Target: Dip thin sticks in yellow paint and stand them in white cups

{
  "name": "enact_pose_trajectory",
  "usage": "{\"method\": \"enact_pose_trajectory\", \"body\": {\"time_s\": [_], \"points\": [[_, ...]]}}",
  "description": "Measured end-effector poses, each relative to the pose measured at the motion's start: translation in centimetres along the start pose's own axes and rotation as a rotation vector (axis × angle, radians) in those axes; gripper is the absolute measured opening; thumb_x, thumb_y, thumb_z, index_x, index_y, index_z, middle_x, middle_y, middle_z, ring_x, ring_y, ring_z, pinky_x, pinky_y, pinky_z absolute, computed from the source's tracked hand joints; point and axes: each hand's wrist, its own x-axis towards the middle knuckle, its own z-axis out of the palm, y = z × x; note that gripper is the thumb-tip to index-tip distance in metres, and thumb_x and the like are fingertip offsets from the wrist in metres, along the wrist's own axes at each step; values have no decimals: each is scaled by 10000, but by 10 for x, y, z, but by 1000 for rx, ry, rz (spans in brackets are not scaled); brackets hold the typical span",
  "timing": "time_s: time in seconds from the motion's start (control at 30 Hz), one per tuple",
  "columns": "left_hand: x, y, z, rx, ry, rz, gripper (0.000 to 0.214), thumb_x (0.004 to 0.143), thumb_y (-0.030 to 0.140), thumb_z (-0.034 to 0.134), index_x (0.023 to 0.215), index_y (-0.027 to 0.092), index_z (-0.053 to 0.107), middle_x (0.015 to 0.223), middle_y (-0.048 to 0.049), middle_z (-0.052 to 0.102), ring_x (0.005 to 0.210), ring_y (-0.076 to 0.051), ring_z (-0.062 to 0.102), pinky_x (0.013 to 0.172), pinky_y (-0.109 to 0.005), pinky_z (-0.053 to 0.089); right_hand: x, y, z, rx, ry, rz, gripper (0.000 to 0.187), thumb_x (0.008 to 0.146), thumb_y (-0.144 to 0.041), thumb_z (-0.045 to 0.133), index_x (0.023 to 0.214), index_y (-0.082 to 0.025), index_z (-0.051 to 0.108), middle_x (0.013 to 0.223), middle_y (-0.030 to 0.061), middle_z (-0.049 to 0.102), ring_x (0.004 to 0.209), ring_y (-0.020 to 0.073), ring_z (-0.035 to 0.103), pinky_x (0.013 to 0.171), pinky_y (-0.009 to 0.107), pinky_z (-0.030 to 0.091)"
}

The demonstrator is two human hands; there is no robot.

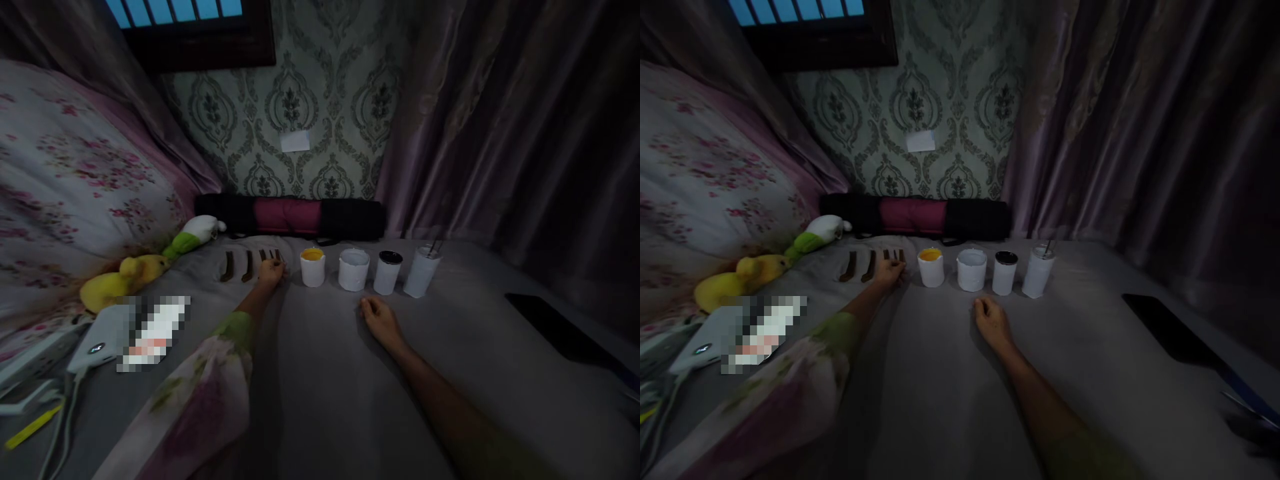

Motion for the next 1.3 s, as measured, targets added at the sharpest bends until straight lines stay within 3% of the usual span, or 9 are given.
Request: {"method": "enact_pose_trajectory", "body": {"time_s": [0.17,0.33,0.47,0.6,0.97,1.3], "points": [[-3,2,10,-243,14,-132,172,800,253,488,827,100,560,587,-28,581,403,-88,501,450,-241,425,1,4,2,-1,-1,-1,299,813,-361,367,700,-174,571,627,9,575,604,148,527,566,245,353],[-4,2,17,-415,0,-225,248,825,275,491,999,105,546,909,-71,587,736,-132,571,633,-302,489,2,5,3,-9,3,3,297,809,-359,374,688,-172,571,635,15,580,613,152,531,579,249,360],[-8,3,21,-547,15,-222,53,747,97,515,728,79,561,620,-51,573,517,-92,529,498,-224,447,1,4,2,-14,5,-8,305,813,-361,366,689,-171,571,646,19,586,613,153,528,578,249,360],[-15,5,23,-656,10,-208,99,677,30,511,610,100,533,520,-22,543,452,-75,506,463,-195,421,2,6,3,-5,6,-23,301,811,-356,367,683,-175,570,621,14,578,602,151,525,572,246,360],[-32,7,26,-798,-11,-192,146,637,-27,500,619,97,575,545,-26,568,476,-64,508,476,-180,409,2,6,3,23,2,-31,299,806,-356,363,699,-168,570,653,19,583,620,151,531,584,247,370],[-50,3,32,-820,3,-123,72,701,55,515,720,97,570,588,-26,580,483,-62,517,468,-178,400,2,5,3,-8,12,-40,302,796,-355,364,679,-169,572,638,16,578,603,147,515,576,248,361]]}}
